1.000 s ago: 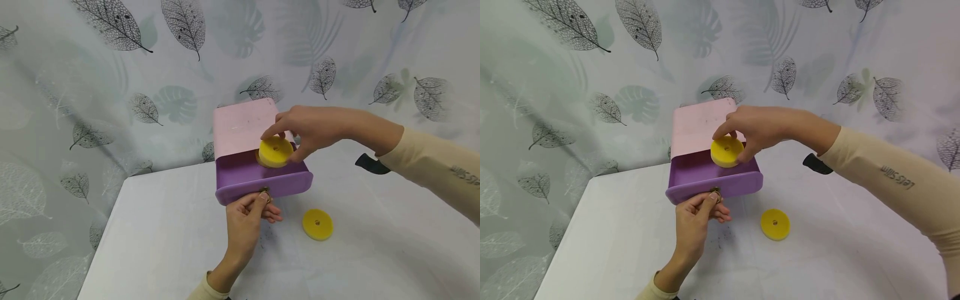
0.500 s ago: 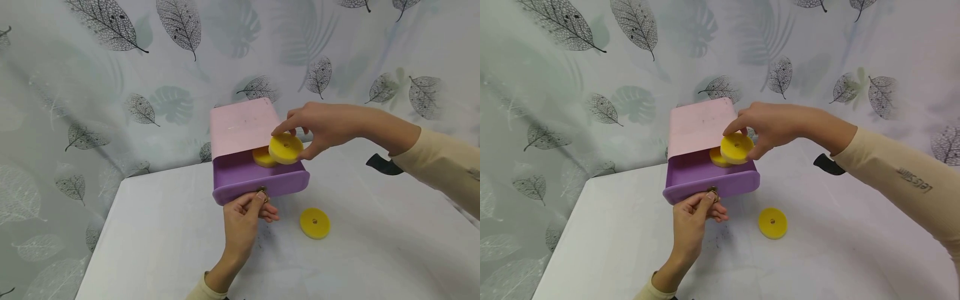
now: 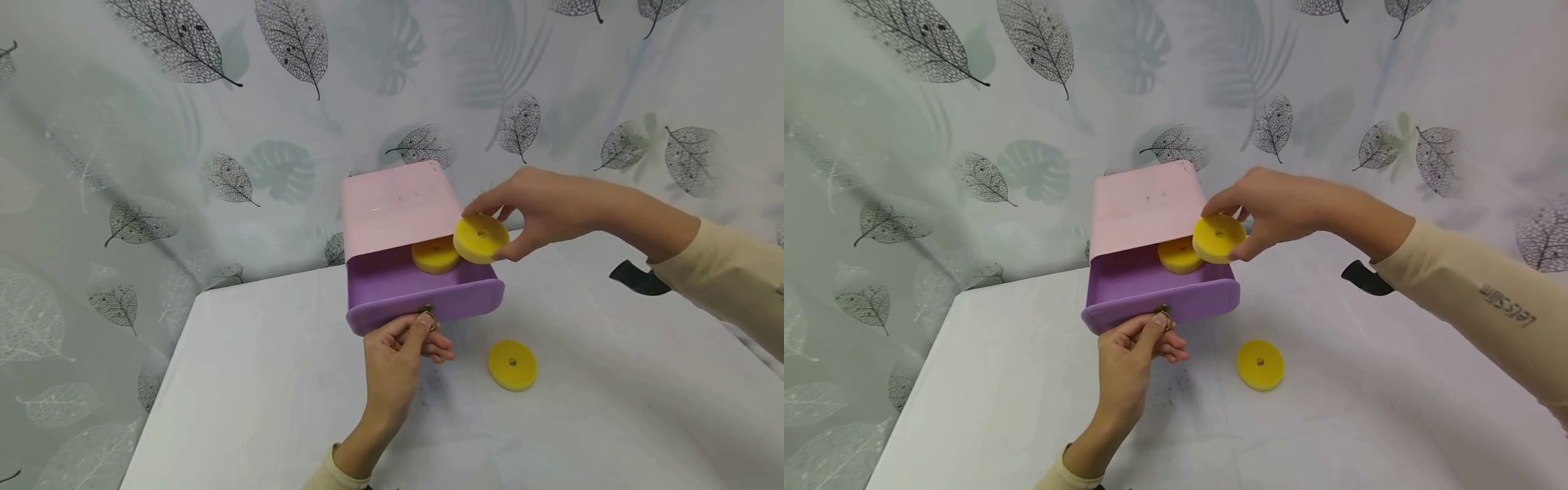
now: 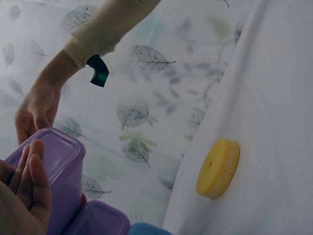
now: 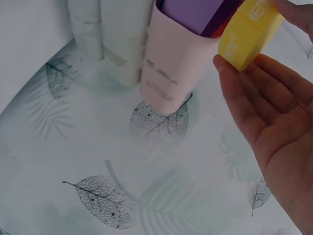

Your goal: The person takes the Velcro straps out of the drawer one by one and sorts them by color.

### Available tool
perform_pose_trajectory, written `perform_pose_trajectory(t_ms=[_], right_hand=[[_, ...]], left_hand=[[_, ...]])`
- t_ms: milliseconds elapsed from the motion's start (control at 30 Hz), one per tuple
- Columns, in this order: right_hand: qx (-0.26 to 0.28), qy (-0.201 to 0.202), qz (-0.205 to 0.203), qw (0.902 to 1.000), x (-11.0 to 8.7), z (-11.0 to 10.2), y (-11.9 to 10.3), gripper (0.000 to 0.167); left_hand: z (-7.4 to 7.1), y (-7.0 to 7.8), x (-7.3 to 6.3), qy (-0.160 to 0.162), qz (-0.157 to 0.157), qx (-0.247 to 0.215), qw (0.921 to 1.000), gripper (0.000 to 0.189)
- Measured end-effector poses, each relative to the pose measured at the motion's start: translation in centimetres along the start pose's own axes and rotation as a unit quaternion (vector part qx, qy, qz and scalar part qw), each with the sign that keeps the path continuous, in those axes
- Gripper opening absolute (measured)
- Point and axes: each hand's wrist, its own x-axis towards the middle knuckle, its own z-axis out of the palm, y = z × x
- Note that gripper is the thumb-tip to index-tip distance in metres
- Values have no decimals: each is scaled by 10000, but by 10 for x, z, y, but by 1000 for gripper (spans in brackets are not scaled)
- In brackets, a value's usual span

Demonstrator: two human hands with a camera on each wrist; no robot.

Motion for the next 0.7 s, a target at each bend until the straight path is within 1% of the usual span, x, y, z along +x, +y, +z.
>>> perform_pose_trajectory(t_ms=[100, 267, 533, 700], right_hand=[[177, -62, -9, 9998, -1, 1, 4, 58], [259, -23, -18, 9997, -6, 3, 10, 58], [338, -153, 185, 9991, -21, 0, 16, 57], [364, -252, 243, 9987, -31, 0, 22, 56]], left_hand=[[0, 0, 0, -4, -28, 9, 10000, 30], [0, 1, 0, 4, -53, 0, 10000, 30], [0, 0, -1, -5, -58, 18, 10000, 30], [1, 0, 0, 8, 11, 12, 10000, 28]])
